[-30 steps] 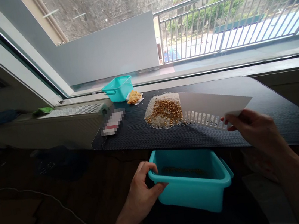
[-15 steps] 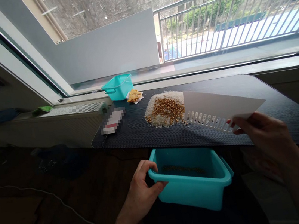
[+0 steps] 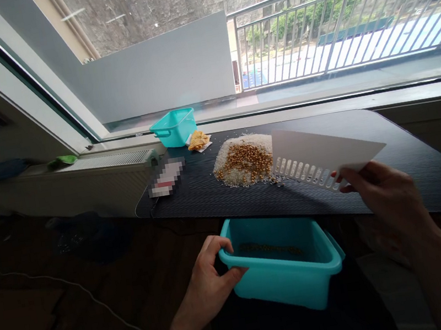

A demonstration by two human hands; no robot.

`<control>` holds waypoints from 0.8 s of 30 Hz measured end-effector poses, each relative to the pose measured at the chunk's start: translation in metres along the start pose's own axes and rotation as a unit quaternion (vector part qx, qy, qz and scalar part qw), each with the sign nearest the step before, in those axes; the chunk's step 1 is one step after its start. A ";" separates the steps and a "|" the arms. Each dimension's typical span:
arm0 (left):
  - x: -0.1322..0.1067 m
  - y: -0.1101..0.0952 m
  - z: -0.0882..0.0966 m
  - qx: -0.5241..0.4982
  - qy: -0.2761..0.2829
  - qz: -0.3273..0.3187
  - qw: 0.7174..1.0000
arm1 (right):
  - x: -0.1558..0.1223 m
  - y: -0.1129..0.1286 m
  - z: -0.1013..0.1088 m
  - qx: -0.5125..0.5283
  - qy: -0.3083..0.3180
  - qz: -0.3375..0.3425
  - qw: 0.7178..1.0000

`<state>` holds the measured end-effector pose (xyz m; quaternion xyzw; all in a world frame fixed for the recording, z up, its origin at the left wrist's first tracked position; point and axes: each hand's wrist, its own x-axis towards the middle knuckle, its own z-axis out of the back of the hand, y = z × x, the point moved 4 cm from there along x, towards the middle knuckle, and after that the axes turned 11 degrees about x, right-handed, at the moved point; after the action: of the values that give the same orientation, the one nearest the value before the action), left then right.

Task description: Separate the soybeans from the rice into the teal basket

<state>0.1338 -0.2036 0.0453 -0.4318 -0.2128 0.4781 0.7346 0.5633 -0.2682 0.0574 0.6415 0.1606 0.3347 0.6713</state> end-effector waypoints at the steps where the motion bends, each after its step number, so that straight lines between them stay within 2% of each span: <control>1: 0.000 0.000 0.000 0.001 0.000 0.000 1.000 | 0.001 -0.001 -0.001 -0.001 0.002 0.001 1.000; 6: 0.000 -0.002 -0.001 0.011 0.000 -0.004 1.000 | 0.000 -0.006 -0.002 0.014 0.035 0.006 0.999; 11: 0.000 -0.005 0.002 0.011 0.001 0.004 1.000 | 0.001 -0.010 -0.001 0.014 0.024 0.018 0.999; 15: 0.000 -0.005 0.001 0.004 0.008 0.008 1.000 | -0.001 -0.013 -0.003 0.025 0.042 0.019 0.999; 24: -0.002 0.001 -0.002 -0.001 -0.006 -0.010 1.000 | 0.002 -0.003 -0.010 0.026 0.035 -0.005 0.999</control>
<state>0.1337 -0.2061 0.0437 -0.4277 -0.2223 0.4733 0.7374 0.5591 -0.2589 0.0538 0.6460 0.1958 0.3494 0.6499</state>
